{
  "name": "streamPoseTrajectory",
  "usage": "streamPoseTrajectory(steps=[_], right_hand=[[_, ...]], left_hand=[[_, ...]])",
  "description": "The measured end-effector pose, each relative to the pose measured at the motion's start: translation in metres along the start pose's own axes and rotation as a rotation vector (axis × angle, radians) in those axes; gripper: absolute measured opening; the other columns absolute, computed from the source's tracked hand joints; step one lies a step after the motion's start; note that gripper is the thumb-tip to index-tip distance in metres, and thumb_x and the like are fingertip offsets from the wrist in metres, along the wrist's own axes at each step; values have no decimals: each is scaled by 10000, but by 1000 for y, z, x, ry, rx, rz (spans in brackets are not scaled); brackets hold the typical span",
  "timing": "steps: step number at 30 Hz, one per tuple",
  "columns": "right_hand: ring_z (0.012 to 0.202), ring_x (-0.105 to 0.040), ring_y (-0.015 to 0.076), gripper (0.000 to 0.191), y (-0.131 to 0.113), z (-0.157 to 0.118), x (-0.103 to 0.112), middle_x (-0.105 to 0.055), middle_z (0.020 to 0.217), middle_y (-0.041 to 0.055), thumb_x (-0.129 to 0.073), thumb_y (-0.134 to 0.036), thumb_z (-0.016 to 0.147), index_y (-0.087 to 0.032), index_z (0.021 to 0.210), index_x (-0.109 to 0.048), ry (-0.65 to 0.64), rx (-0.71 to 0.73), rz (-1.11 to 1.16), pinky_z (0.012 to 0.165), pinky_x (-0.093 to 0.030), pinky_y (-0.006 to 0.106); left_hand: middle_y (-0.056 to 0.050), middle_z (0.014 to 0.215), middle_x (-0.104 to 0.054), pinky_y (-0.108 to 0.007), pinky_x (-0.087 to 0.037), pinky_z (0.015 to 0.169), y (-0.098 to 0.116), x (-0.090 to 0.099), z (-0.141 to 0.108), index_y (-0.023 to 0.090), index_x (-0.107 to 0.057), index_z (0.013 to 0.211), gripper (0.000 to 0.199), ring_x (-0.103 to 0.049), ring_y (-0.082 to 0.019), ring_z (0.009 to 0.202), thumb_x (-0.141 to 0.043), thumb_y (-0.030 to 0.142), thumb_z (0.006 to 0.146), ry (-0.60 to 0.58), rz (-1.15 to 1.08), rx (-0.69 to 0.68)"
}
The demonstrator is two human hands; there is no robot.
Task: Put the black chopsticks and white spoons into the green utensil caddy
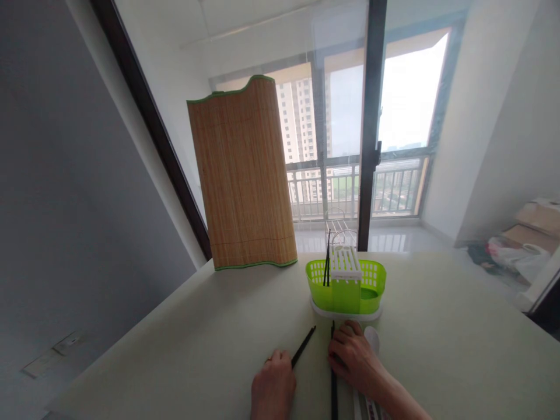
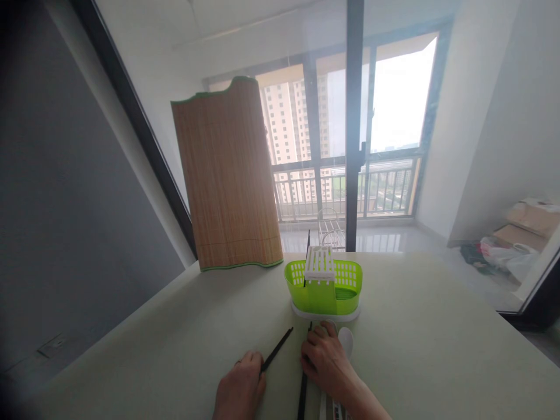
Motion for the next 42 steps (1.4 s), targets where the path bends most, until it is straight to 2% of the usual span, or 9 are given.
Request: streamPoseTrajectory(steps=[7, 13, 15, 18, 22, 25, 32, 37, 42], right_hand=[[908, -588, 219, 62, -1, 2, 1, -666, 847, 15, -640, -198, 834, -227, 788, -669, 2, -2, 13, 987, -356, 420], [923, -590, 223, 57, -3, 4, 3, -676, 861, 14, -645, -209, 837, -226, 788, -666, -14, -11, 8, 978, -370, 415], [920, -589, 220, 58, -3, 3, 2, -675, 858, 14, -646, -201, 831, -224, 781, -664, -13, -13, 12, 974, -372, 414], [909, -588, 218, 48, -2, 3, -1, -671, 845, 12, -653, -196, 817, -220, 776, -658, 2, -6, 16, 964, -375, 414], [903, -586, 220, 55, -2, 2, -5, -667, 831, 13, -647, -184, 809, -216, 764, -651, 37, 1, 9, 952, -381, 417], [893, -589, 219, 51, -1, 3, -7, -666, 825, 14, -650, -177, 792, -213, 756, -647, 48, 2, 11, 940, -391, 416], [862, -601, 225, 59, 3, 4, -16, -674, 811, 20, -679, -176, 745, -213, 730, -635, 96, 15, 10, 907, -416, 423], [843, -603, 237, 72, 4, 5, -21, -676, 791, 32, -708, -200, 720, -213, 713, -637, 144, 42, -15, 858, -429, 418], [839, -601, 233, 66, 10, 6, -30, -680, 776, 30, -707, -202, 698, -219, 715, -646, 155, 70, -48, 877, -430, 416]], left_hand=[[-152, 1047, -729, -340, -546, 823, -9, 1, 10, 172, -706, 1048, 523, -701, -255, 1008, -278, -32, 827, 49, 48, -17], [-172, 1078, -726, -365, -539, 843, -10, 8, 17, 136, -725, 1022, 529, -702, -264, 1009, -286, -54, 795, -34, 61, -109], [-162, 1048, -724, -354, -528, 834, -14, 20, 18, 134, -728, 954, 438, -703, -261, 968, -348, -15, 795, -29, 5, -160], [-88, 934, -718, -305, -511, 788, -22, 48, 17, 175, -707, 863, 268, -686, -217, 859, -441, 140, 847, 99, -245, -271], [-30, 840, -705, -241, -506, 670, -31, 80, 18, 219, -701, 845, 279, -662, -181, 772, -488, 393, 890, 270, -610, -296], [-22, 870, -734, -235, -515, 666, -29, 82, 19, 243, -739, 879, 293, -674, -184, 790, -529, 448, 869, 320, -702, -284], [-14, 846, -767, -240, -543, 657, -19, 67, 24, 240, -772, 934, 355, -706, -203, 795, -550, 506, 861, 299, -770, -296], [-22, 807, -764, -268, -568, 642, -12, 108, 47, 218, -765, 907, 350, -700, -193, 686, -593, 511, 821, 459, -858, -296], [-25, 861, -775, -267, -565, 697, 17, 162, 92, 208, -752, 964, 327, -713, -183, 750, -598, 469, 842, 649, -911, -389]])
Point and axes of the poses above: each hand's wrist, its own z-axis towards the middle knuckle, its own x-axis out of the back of the hand, y = z × x, the point moved 2 cm from there along z, towards the middle knuckle
